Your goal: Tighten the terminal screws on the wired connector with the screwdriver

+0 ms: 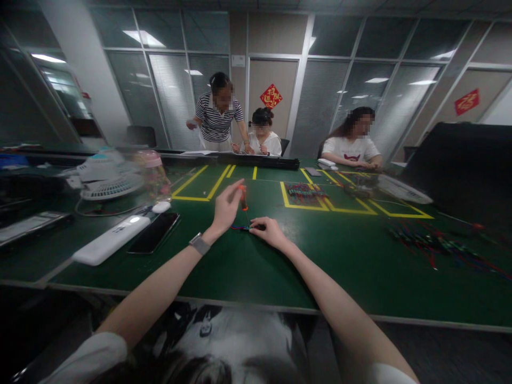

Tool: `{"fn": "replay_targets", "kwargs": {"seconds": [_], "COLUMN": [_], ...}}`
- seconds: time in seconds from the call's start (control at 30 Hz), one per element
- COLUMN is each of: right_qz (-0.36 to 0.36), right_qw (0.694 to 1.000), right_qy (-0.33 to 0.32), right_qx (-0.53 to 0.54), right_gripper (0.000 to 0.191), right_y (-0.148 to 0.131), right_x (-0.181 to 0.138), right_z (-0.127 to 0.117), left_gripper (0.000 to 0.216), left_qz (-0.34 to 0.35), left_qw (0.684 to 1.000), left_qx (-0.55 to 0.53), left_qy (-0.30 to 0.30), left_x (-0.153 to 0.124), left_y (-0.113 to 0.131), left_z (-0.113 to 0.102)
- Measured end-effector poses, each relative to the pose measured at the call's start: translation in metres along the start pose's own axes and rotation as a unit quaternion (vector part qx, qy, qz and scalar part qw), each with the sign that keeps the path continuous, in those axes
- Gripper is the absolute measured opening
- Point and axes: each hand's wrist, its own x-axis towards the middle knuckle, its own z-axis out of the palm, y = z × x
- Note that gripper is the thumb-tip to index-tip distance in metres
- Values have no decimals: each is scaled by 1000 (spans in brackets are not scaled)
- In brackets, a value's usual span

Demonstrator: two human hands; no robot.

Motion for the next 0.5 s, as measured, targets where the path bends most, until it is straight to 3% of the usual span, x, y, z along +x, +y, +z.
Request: {"fn": "replay_targets", "kwargs": {"seconds": [0.13, 0.37, 0.5], "right_qz": [2, 2, 2], "right_qw": [1000, 1000, 1000], "right_qy": [2, 4, 3], "right_qx": [4, 5, 5], "right_gripper": [16, 15, 15], "right_y": [1, 0, 0], "right_x": [0, -1, 0], "right_z": [1, 0, 0], "left_gripper": [24, 34, 28], "left_qz": [6, -10, 1], "left_qw": [1000, 1000, 1000], "left_qx": [26, 11, 17], "left_qy": [16, -23, 2], "left_x": [0, 1, 0], "left_y": [2, -2, -2], "left_z": [-1, 0, 0]}}
